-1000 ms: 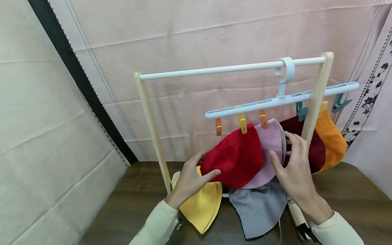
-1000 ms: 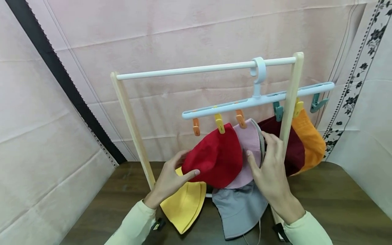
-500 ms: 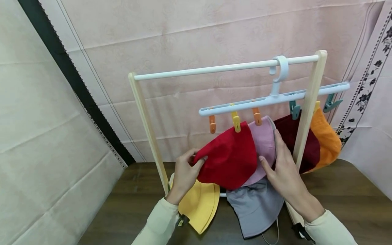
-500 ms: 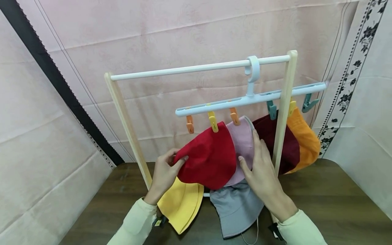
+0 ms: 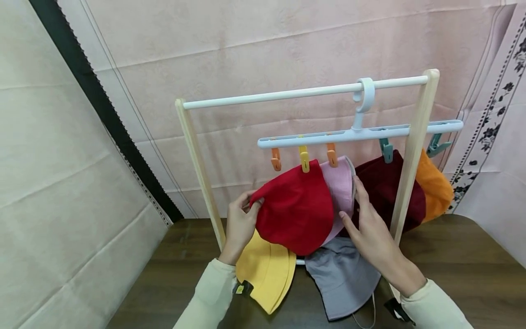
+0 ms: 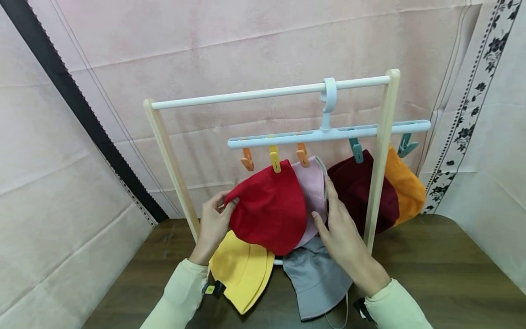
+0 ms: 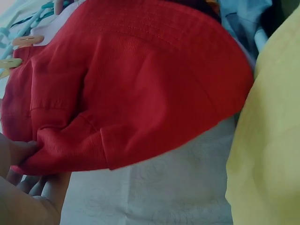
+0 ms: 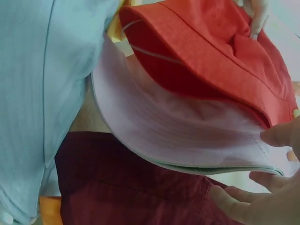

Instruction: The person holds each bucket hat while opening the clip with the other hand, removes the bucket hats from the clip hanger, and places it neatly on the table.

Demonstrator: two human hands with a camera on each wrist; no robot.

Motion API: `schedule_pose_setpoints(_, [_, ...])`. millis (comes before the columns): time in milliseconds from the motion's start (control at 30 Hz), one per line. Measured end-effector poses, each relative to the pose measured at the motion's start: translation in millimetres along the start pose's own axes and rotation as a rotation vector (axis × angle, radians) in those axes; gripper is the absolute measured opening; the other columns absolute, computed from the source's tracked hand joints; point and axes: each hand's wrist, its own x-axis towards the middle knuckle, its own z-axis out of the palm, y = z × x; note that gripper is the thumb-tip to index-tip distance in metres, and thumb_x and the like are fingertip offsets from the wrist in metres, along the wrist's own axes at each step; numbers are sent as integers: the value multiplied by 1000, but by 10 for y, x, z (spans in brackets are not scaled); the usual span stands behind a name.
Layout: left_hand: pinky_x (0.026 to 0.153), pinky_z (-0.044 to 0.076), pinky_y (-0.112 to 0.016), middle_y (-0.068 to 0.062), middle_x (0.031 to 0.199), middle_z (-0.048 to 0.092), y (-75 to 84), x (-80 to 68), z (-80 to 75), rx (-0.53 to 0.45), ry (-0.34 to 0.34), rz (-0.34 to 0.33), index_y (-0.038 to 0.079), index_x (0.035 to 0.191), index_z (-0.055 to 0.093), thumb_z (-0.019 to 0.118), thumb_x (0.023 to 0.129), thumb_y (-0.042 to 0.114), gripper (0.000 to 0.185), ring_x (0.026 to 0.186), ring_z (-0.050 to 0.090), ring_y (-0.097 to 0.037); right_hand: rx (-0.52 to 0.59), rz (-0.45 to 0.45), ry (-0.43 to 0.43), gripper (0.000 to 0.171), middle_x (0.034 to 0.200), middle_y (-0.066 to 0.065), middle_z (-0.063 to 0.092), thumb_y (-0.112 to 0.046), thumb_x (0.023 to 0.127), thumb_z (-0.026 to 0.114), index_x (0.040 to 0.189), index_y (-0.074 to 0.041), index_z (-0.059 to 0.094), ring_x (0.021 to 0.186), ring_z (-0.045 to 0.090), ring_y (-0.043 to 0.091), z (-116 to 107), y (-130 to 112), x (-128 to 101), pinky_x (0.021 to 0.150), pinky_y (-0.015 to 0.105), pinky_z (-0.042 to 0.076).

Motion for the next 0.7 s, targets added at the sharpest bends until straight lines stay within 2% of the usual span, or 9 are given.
schedule_pose_setpoints(133, [75, 58, -20, -16, 119, 76, -4, 58, 0, -62, 3, -42, 0, 123, 74, 66, 102, 0, 22, 96, 74, -24, 22, -23, 6, 95, 159, 26, 46, 2, 99, 70, 170, -16, 10, 136, 57, 43, 32, -21, 0, 100, 54, 52])
schedule_pose_setpoints(233, [72, 56, -20, -15, 119, 75, -2, 97, 3, -111, 18, -80, 2, 123, 73, 63, 104, 2, 22, 95, 72, -19, 35, -61, 29, 93, 145, 28, 60, 8, 97, 69, 168, -13, 13, 121, 67, 40, 51, -29, 1, 86, 56, 55])
schedule_pose_setpoints(333, [64, 54, -20, -13, 114, 75, 15, 129, 7, -120, 46, -120, 4, 122, 73, 61, 105, 3, 20, 80, 68, -14, 43, -92, 42, 91, 137, 26, 66, 13, 94, 69, 166, -10, 18, 108, 72, 35, 61, -29, 3, 77, 38, 58])
schedule_pose_setpoints(400, [57, 49, -20, -12, 111, 74, 32, 153, -2, -113, 69, -139, 4, 121, 72, 60, 106, 4, 20, 71, 62, -11, 61, -106, 44, 90, 134, 23, 69, 16, 93, 69, 164, -8, 19, 103, 74, 31, 74, -34, 7, 76, 23, 55])
schedule_pose_setpoints(467, [52, 45, -19, -12, 110, 73, 46, 181, -9, -110, 85, -147, 4, 121, 72, 59, 106, 5, 20, 66, 58, -10, 74, -115, 44, 88, 130, 20, 71, 17, 93, 68, 163, -8, 20, 99, 75, 30, 86, -40, 15, 76, 15, 53])
schedule_pose_setpoints(500, [52, 44, -19, -12, 110, 73, 48, 194, -13, -108, 94, -149, 4, 122, 72, 59, 106, 5, 20, 65, 57, -10, 80, -116, 43, 88, 129, 20, 72, 17, 93, 68, 162, -8, 21, 98, 75, 29, 93, -44, 22, 76, 16, 53])
schedule_pose_setpoints(633, [53, 45, -19, -14, 113, 72, 41, 219, -31, -111, 122, -166, 2, 121, 72, 60, 106, 5, 19, 69, 58, -10, 100, -106, 29, 85, 125, 18, 74, 17, 93, 68, 160, -7, 20, 97, 75, 28, 128, -51, 56, 78, 29, 60])
schedule_pose_setpoints(700, [55, 47, -19, -14, 114, 72, 35, 222, -43, -118, 136, -176, 2, 120, 71, 60, 106, 4, 19, 72, 60, -10, 120, -93, 21, 84, 124, 18, 74, 17, 93, 67, 159, -6, 21, 98, 75, 28, 146, -49, 76, 79, 29, 60])
